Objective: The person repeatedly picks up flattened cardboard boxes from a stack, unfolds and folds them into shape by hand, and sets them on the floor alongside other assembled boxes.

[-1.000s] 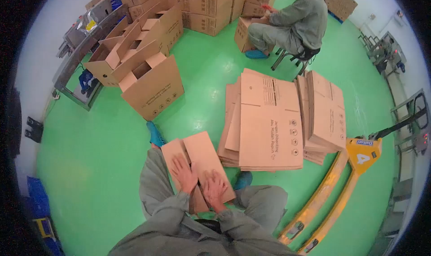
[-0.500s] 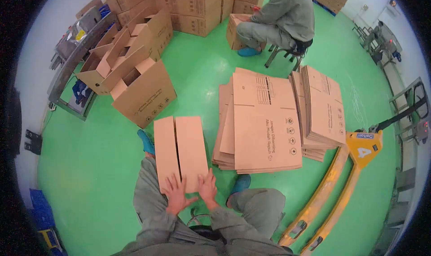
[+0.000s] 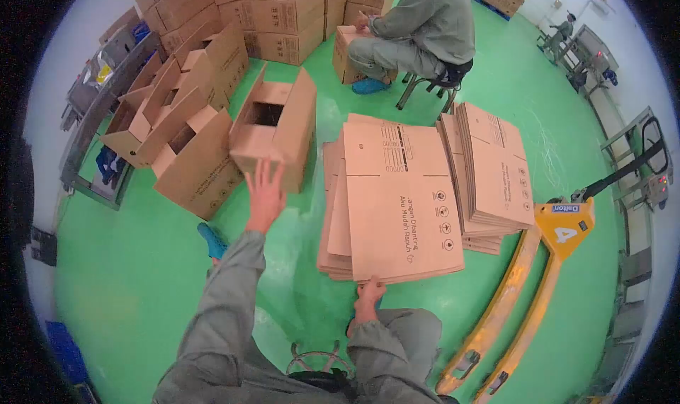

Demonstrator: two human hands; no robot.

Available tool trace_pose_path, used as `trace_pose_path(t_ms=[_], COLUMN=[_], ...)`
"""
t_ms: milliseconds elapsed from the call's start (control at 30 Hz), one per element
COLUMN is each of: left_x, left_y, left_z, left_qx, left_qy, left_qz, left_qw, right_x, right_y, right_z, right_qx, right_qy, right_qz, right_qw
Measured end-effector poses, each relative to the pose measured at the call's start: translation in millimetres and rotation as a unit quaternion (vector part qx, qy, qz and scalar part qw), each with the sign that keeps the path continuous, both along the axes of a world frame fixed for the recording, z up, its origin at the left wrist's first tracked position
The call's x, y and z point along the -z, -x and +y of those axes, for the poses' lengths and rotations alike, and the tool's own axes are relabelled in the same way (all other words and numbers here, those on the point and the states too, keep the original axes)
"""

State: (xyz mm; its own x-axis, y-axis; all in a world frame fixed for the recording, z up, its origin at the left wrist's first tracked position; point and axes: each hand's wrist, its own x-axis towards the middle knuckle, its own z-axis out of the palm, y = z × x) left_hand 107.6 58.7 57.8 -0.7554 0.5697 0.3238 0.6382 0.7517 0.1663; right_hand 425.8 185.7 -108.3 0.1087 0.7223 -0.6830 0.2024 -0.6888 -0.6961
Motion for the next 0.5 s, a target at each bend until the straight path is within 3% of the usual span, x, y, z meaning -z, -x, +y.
trace_pose_path(t_ms=[100,200,333,367,433,500], left_x=[5,51,100,105,104,77], left_y=[-54,-118,-219,-246,-291,-316], left_z=[-19,-70,-145,-161,-185,-191], left_qx=[0.043,0.042,-0.001,-0.001,-0.001,-0.037], left_qy=[-0.060,-0.086,-0.089,-0.105,-0.077,-0.027], left_qz=[-0.113,-0.227,-0.376,-0.416,-0.493,-0.615], left_qw=[0.991,0.969,0.922,0.903,0.866,0.787], right_x=[1,32,-5,-19,2,15], right_y=[6,13,40,43,40,36], right_z=[14,30,13,6,8,16], right_qx=[0.035,0.018,0.036,0.037,0.039,0.037], right_qy=[0.030,0.077,0.113,0.110,0.134,0.160], right_qz=[0.105,0.084,-0.012,-0.058,-0.018,0.021], right_qw=[0.993,0.993,0.993,0.992,0.990,0.986])
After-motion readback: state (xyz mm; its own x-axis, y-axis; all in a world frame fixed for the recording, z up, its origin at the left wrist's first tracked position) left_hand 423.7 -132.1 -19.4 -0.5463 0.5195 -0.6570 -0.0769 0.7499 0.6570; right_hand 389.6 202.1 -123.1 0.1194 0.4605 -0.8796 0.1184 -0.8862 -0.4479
